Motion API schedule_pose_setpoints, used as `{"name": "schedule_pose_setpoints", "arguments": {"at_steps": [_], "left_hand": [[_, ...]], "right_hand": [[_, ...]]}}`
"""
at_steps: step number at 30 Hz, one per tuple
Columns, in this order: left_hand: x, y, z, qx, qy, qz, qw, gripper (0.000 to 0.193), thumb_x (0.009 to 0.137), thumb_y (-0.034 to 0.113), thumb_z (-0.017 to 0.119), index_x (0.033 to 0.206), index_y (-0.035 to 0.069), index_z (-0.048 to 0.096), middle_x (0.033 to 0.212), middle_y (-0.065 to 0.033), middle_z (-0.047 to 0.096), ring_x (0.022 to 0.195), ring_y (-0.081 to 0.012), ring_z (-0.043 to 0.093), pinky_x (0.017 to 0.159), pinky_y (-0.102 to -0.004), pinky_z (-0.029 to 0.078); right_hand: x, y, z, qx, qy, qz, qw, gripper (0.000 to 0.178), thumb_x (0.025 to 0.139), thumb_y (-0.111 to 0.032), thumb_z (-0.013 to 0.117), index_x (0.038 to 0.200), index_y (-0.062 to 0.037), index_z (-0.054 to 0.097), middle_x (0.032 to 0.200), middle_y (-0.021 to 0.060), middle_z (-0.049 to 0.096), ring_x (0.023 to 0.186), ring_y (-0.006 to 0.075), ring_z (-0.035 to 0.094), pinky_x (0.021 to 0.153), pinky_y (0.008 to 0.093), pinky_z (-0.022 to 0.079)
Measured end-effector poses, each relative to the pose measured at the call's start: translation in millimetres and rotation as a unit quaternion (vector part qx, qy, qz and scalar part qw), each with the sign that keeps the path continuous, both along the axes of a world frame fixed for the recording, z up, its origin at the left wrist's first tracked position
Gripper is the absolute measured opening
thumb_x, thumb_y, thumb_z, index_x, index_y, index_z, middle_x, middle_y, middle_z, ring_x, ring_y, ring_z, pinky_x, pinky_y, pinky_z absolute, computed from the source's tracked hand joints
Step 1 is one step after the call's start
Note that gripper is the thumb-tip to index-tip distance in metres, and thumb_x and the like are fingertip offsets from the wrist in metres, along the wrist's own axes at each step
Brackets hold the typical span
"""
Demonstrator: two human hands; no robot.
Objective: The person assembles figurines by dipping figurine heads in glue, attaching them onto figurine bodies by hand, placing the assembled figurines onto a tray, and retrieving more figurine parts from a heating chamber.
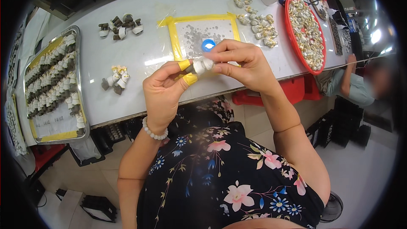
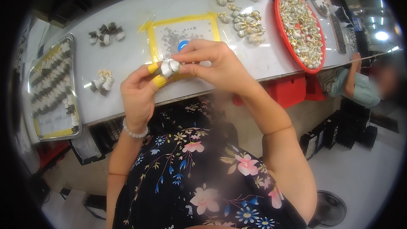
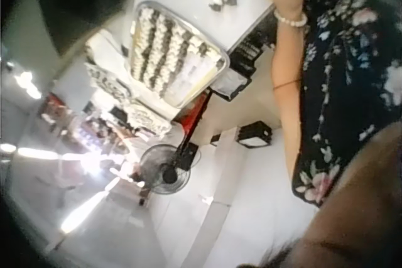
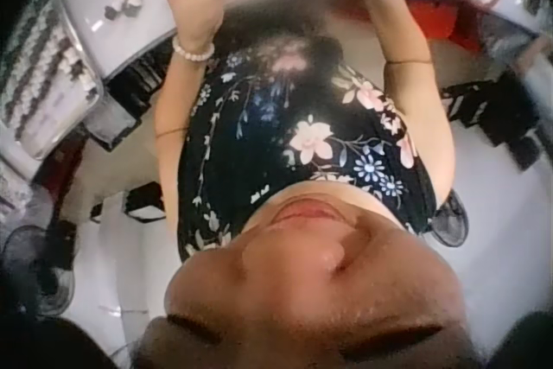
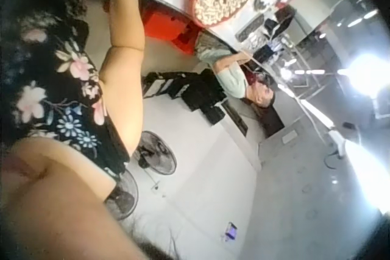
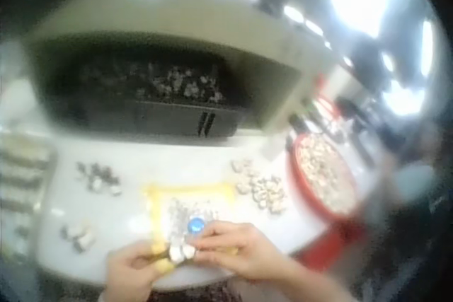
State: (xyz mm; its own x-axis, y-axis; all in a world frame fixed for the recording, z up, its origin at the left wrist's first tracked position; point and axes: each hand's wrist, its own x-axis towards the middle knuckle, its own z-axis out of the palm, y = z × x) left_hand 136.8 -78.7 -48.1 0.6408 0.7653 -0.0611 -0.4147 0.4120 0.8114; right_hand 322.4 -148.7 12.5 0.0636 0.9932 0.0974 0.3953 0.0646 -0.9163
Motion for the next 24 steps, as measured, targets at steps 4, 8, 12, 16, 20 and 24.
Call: {"name": "schedule_pose_setpoints", "arguments": {"at_steps": [4,8,12,16,20,24], "left_hand": [[0,1,1,-0.034,-0.015,0.000,0.999,0.026,0.079,-0.012,0.061,0.105,-0.009,0.059,0.105,-0.0124,0.060,0.098,-0.0183,0.060,0.089,-0.0292,0.050],[1,1,-1,-0.009,-0.009,-0.001,1.000,0.025,0.079,-0.012,0.061,0.104,-0.009,0.059,0.105,-0.0121,0.060,0.097,-0.0178,0.060,0.088,-0.0285,0.050],[0,-1,-3,0.047,0.005,-0.007,0.999,0.024,0.079,-0.012,0.062,0.103,-0.008,0.059,0.104,-0.0116,0.060,0.096,-0.0168,0.060,0.086,-0.0273,0.050],[2,-1,-4,0.046,0.010,0.004,0.999,0.022,0.078,-0.013,0.062,0.100,-0.008,0.059,0.103,-0.0109,0.060,0.097,-0.0165,0.059,0.085,-0.0270,0.051],[-1,0,2,0.026,-0.002,-0.010,1.000,0.022,0.078,-0.014,0.061,0.099,-0.009,0.059,0.102,-0.0106,0.060,0.096,-0.0163,0.059,0.084,-0.0276,0.051],[-22,-3,13,0.217,0.141,0.036,0.965,0.023,0.075,-0.012,0.063,0.097,-0.008,0.059,0.103,-0.0138,0.059,0.092,-0.0190,0.060,0.083,-0.0288,0.051]], "right_hand": [[-3,-1,0,-0.017,0.017,-0.022,0.999,0.027,0.076,-0.003,0.069,0.103,-0.0017,0.068,0.087,0.0071,0.063,0.075,0.0131,0.056,0.065,0.0234,0.044],[-4,-2,1,-0.007,-0.019,-0.024,1.000,0.026,0.075,-0.002,0.069,0.101,-0.0010,0.068,0.086,0.0071,0.063,0.074,0.0137,0.056,0.065,0.0239,0.044],[-5,-4,1,0.008,-0.039,-0.006,0.999,0.026,0.074,-0.001,0.069,0.100,-0.0001,0.068,0.086,0.0082,0.063,0.074,0.0159,0.057,0.066,0.0247,0.044],[-1,-1,-5,0.032,-0.049,0.009,0.998,0.027,0.073,-0.001,0.069,0.100,0.0005,0.067,0.086,0.0096,0.064,0.076,0.0177,0.059,0.068,0.0265,0.046],[1,-6,-6,0.013,-0.037,-0.001,0.999,0.025,0.074,-0.001,0.069,0.099,0.0007,0.067,0.087,0.0105,0.065,0.078,0.0188,0.061,0.069,0.0275,0.047],[27,-15,-2,-0.032,-0.085,-0.067,0.994,0.024,0.075,-0.005,0.069,0.099,-0.0003,0.067,0.090,0.0103,0.065,0.081,0.0199,0.061,0.073,0.0298,0.047]]}}
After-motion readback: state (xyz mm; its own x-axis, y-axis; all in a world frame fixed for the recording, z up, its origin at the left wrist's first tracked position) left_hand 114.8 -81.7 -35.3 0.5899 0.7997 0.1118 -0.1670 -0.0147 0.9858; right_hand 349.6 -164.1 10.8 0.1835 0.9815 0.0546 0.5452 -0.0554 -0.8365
